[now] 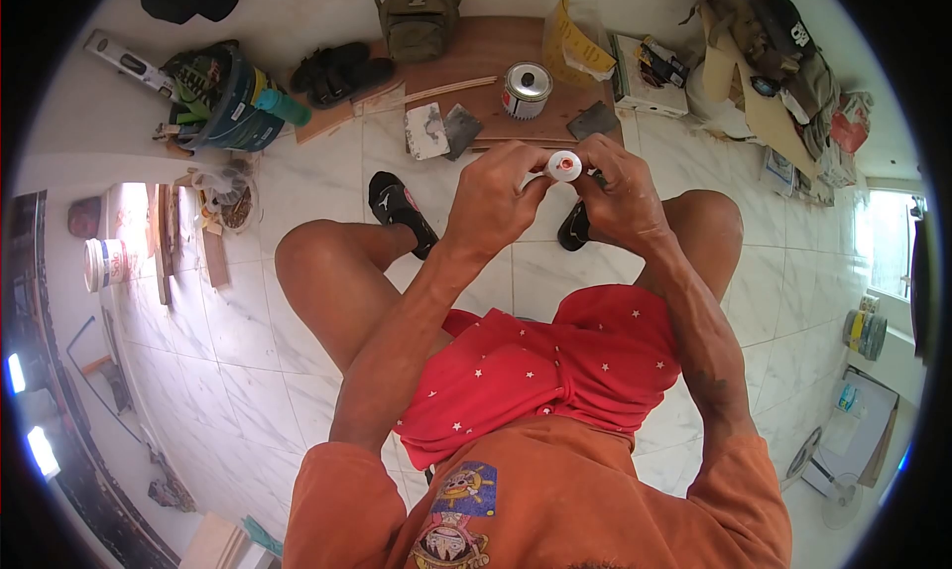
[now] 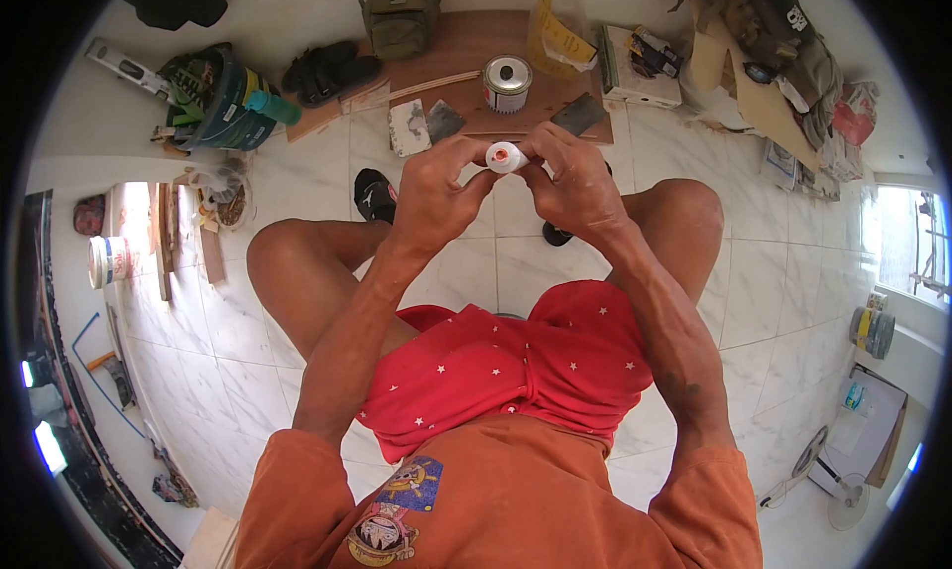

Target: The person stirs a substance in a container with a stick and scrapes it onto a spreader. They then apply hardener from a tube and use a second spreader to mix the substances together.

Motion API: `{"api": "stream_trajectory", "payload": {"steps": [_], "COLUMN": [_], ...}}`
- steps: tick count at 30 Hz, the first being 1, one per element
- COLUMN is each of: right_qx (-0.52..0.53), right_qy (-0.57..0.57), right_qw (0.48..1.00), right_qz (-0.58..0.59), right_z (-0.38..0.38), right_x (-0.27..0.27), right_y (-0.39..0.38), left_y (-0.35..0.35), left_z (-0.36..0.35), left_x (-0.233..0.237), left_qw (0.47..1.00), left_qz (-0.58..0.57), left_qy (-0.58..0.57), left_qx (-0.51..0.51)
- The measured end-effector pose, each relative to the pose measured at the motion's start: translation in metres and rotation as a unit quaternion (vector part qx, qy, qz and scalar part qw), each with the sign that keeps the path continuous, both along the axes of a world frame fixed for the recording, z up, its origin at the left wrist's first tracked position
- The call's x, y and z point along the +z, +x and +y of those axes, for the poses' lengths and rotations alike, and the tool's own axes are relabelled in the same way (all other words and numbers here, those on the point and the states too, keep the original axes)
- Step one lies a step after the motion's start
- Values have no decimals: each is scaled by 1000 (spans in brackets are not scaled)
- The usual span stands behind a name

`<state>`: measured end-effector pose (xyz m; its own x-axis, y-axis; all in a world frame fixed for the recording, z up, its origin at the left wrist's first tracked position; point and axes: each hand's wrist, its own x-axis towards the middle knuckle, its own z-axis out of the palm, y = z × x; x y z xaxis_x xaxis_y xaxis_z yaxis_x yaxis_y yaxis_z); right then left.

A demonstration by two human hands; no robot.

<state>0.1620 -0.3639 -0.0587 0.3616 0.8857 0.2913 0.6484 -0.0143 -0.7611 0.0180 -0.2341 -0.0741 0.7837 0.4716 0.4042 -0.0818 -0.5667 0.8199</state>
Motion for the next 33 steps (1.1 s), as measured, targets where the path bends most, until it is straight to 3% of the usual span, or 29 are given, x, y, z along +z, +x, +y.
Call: {"api": "stream_trajectory", "payload": {"steps": [18,27,33], "right_qx": [12,-9,0], "right_qy": [-33,-24,-14], "right_qw": [999,997,999], "right_qz": [9,69,31], "right_z": [1,1,0], "right_x": [6,3,5], "right_y": [-6,-3,-1], "left_y": [3,5,3], "left_z": [-1,1,-1], "left_x": [-2,-4,-4], "left_qw": [997,996,997], "left_qz": [20,28,36], "left_qy": [-67,-82,-68], "left_qx": [28,25,19]}}
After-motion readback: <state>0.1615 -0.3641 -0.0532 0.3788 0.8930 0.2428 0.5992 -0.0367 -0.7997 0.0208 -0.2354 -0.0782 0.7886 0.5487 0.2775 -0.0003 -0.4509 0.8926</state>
